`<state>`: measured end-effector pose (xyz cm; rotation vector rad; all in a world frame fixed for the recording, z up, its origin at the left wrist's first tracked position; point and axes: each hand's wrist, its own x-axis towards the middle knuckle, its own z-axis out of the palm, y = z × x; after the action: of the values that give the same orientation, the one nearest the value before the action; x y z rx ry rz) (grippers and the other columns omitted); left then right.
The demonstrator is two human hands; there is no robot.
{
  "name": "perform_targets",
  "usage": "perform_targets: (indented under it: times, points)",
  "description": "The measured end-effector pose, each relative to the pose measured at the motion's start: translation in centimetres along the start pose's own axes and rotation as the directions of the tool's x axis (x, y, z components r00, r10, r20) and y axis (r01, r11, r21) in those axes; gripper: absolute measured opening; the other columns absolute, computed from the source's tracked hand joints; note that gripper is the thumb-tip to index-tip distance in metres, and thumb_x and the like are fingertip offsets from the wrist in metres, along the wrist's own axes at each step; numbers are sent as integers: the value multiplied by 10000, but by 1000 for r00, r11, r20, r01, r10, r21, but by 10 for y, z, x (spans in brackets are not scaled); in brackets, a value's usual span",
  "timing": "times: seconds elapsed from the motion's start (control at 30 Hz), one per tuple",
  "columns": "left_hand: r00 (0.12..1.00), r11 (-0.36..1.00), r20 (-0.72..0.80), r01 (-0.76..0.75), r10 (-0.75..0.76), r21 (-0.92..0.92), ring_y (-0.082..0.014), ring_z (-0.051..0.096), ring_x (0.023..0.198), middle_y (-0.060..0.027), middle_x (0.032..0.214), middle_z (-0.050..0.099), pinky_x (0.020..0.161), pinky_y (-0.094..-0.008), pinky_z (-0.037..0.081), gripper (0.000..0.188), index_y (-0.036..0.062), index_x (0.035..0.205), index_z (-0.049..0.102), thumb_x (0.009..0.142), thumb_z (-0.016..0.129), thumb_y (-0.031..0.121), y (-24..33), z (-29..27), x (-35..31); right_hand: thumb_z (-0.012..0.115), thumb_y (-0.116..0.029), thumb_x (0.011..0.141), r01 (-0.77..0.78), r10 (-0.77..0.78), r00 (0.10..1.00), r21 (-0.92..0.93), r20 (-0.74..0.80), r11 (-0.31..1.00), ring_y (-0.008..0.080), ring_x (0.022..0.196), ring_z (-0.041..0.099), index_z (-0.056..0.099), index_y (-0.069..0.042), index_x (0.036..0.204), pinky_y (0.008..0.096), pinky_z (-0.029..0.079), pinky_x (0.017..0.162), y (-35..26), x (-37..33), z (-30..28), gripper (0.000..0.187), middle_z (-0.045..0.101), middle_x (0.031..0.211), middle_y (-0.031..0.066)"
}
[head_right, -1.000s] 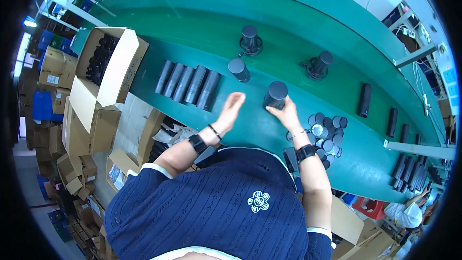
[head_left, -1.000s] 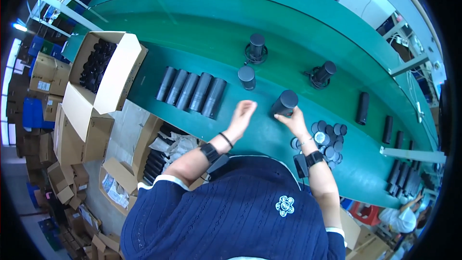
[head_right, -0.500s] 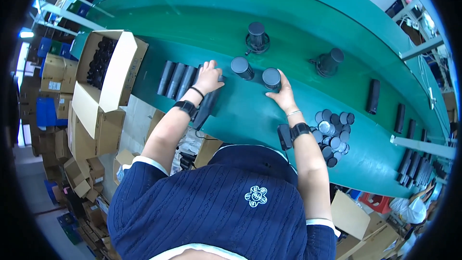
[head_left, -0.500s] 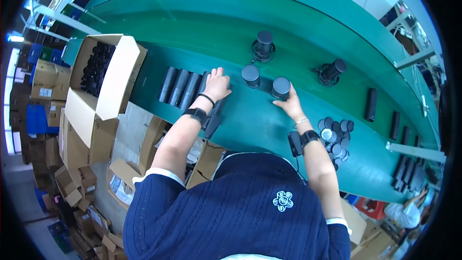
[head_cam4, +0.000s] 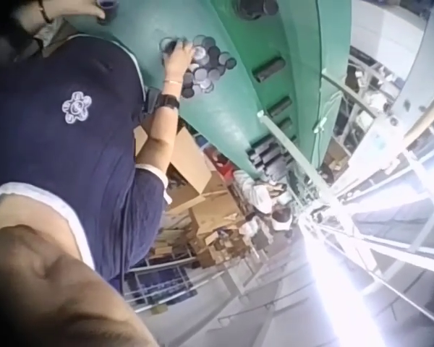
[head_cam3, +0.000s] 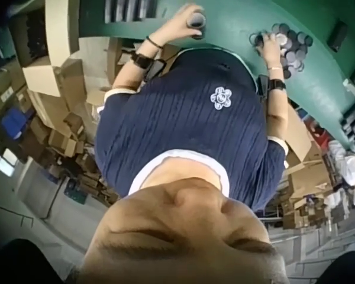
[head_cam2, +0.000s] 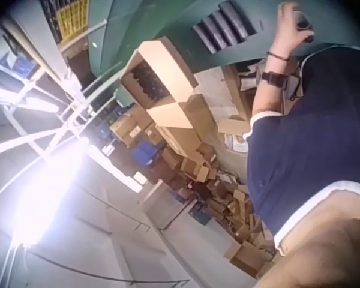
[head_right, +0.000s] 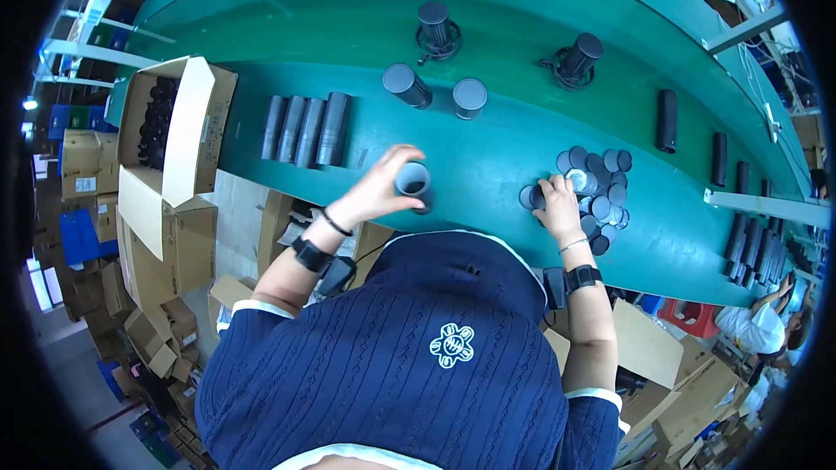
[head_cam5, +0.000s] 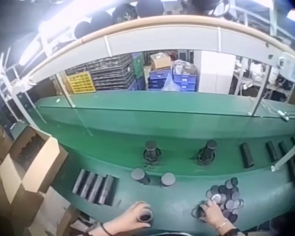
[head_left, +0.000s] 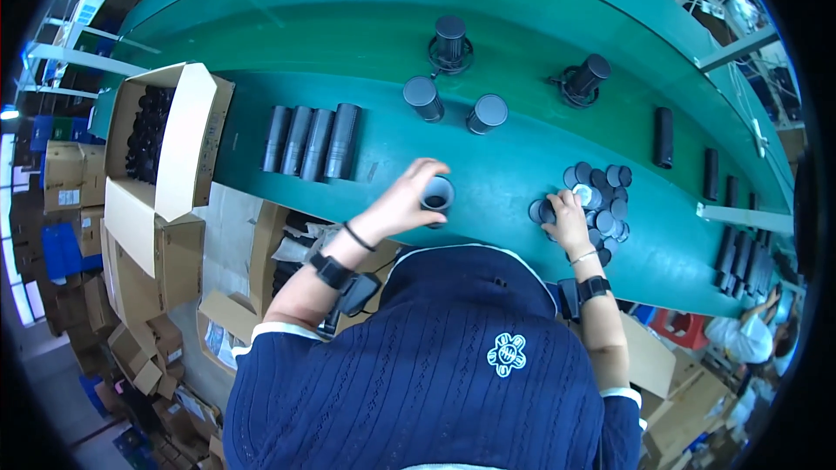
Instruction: The person assembles components by picking up a cylinder and a cap, fitting the cap onto the cylinder, and pressing them together. After repeating this process, the person places the assembled units into a cardboard box.
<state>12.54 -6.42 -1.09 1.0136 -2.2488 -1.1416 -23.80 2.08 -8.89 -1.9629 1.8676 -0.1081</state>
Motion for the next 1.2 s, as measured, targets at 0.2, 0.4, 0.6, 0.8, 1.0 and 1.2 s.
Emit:
perform_targets:
  times: [0.2, 0.4, 0.6, 0.8, 1.0, 1.2]
  points:
    - [993, 963, 40, 119, -112, -244, -299, 494, 1206, -146, 1302, 454, 1008, -400, 435, 859, 75, 1319, 382, 625, 883, 152, 5, 55, 25, 812, -64, 621, -83, 151, 976, 374, -156, 924, 286, 1024, 515, 613, -31, 1175, 366, 445, 910, 24, -8, 23, 590, 559, 1093, 107]
    - [994, 956, 1, 102, -106, -275, -289, 521, 1171, -116, 1264, 480, 964, -398, 457, 751, 74, 1230, 437, 635, 883, 180, 7, 81, 31, 694, -118, 858, 85, 233, 973, 930, 1, -357, 188, 1145, 532, 465, -4, 1349, 292, 439, 909, 30, -32, 16, 554, 541, 1283, 120]
    - [991, 991, 54, -120, 123, -57, -313, 610, 962, -117, 1214, 496, 777, -396, 513, 382, 32, 696, 535, 682, 857, 238, 21, 82, 37, 753, -238, 821, 1, -82, 991, 634, -101, -773, 341, 1116, 565, 341, 58, 1399, 362, 509, 885, 12, -59, -6, 769, 495, 1297, 206]
    - [973, 984, 161, -174, 165, 45, -318, 605, 964, -138, 1215, 518, 785, -372, 519, 368, 35, 831, 626, 667, 859, 267, 24, 85, 42, 757, -215, 822, -18, -161, 968, 588, -191, -808, 319, 1039, 539, 364, -51, 1424, 351, 500, 842, -4, -56, -22, 737, 475, 1287, 247]
    - [996, 990, 52, -63, 70, -124, -234, 546, 1123, -101, 1245, 505, 928, -344, 472, 696, 50, 1254, 491, 685, 853, 224, 7, 96, 46, 701, -237, 879, 3, -150, 969, 614, -198, -789, 353, 1044, 543, 425, -168, 1394, 372, 512, 837, -9, -55, -25, 589, 457, 1289, 287]
    - [950, 690, 297, 280, -98, -668, -151, 498, 1101, -55, 1189, 489, 908, -319, 456, 692, 96, 1329, 390, 779, 798, 196, 3, 105, 50, 655, -314, 912, 11, -94, 987, 637, -131, -771, 353, 1095, 538, 408, -168, 1407, 376, 501, 907, -24, -49, -16, 572, 462, 1294, 247]
